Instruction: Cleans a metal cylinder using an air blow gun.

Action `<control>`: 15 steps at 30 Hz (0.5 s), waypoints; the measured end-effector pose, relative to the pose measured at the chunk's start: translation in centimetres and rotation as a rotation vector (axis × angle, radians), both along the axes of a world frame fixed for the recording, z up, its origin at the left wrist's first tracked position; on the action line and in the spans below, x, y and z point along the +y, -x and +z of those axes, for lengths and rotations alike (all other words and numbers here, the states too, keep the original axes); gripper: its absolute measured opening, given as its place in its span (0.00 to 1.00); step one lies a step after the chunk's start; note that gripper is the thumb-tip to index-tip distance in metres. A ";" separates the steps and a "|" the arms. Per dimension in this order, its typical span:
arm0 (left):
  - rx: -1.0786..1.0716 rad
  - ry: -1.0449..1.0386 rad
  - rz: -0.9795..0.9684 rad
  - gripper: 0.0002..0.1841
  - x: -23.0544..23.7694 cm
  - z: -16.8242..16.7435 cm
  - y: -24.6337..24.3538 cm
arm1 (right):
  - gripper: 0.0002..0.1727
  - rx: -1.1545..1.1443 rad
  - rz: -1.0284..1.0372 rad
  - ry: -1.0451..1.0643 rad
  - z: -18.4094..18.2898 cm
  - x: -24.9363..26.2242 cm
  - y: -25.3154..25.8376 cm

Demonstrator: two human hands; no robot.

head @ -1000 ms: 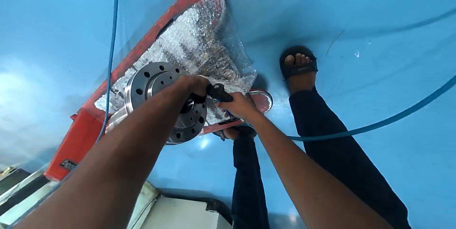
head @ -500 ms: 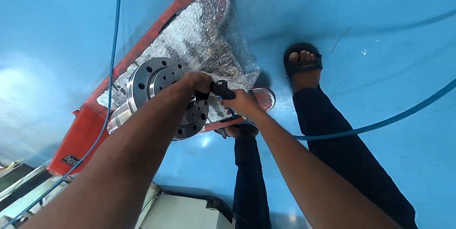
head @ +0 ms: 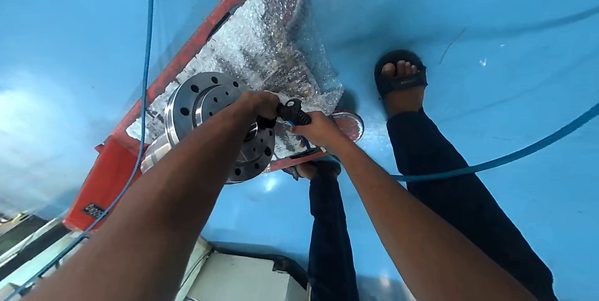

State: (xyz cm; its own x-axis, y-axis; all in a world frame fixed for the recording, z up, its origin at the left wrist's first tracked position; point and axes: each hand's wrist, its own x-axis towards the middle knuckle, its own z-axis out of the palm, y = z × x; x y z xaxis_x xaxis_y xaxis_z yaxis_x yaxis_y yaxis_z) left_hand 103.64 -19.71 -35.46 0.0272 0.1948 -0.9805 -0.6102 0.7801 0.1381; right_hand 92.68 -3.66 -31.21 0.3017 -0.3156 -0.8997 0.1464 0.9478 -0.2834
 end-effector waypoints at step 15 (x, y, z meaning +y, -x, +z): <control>0.046 0.029 0.199 0.15 -0.8 2.1 0.3 | 0.16 0.021 0.136 0.071 5.2 3.0 5.0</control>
